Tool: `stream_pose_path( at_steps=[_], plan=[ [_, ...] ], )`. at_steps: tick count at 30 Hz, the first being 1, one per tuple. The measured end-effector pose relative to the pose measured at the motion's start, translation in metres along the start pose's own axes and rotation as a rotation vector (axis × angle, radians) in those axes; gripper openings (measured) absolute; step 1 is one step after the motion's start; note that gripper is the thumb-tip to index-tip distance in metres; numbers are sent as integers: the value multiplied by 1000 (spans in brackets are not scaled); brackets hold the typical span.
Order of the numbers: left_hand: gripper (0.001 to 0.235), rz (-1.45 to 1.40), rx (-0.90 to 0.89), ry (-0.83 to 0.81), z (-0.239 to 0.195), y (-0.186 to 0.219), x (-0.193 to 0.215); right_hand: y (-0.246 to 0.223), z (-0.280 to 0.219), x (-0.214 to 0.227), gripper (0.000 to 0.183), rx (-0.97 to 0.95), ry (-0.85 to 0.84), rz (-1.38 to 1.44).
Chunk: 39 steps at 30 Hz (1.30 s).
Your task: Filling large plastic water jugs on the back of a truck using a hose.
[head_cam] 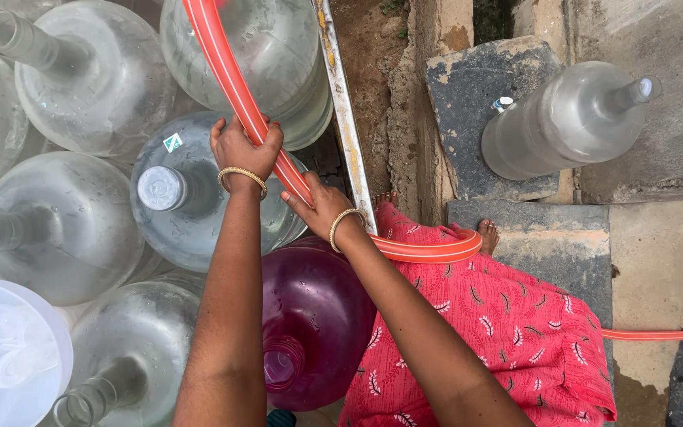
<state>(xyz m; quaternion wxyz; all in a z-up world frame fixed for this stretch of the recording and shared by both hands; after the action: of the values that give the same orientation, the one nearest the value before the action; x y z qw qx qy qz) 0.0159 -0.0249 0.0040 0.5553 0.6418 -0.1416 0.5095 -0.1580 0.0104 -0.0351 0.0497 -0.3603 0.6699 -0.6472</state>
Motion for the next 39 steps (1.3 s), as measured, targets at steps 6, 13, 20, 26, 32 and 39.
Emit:
stream_pose_path(
  at_steps=[6,13,20,26,32,39],
  plan=[
    [25,14,16,-20,0,3,3,0,0,-1,59,16,8,-9],
    [27,18,28,-17,-1,4,2,-1,0,0,58,15,-3,-15],
    [26,10,27,-41,-1,7,5,-3,0,1,58,-1,-11,-22],
    [27,5,35,-30,-1,6,4,-3,0,2,58,-64,-36,-24],
    [27,16,22,-25,0,3,5,-3,1,-1,57,-70,-25,-7],
    [22,-4,-41,14,-2,-1,-4,-1,-1,4,64,-98,-17,-45]
  ],
)
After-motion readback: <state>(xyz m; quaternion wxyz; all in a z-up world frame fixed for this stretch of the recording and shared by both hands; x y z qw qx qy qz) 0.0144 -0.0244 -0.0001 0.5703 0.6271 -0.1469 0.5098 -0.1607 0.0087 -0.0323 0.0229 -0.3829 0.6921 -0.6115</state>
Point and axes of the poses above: each hand's wrist, its own z-axis towards the middle knuckle, its own x-axis out of the back of the hand, y = z × x, the point moved 3 cm from there along z, towards the middle knuckle, and after that the axes turned 11 degrees about z, right-handed, at the moved point
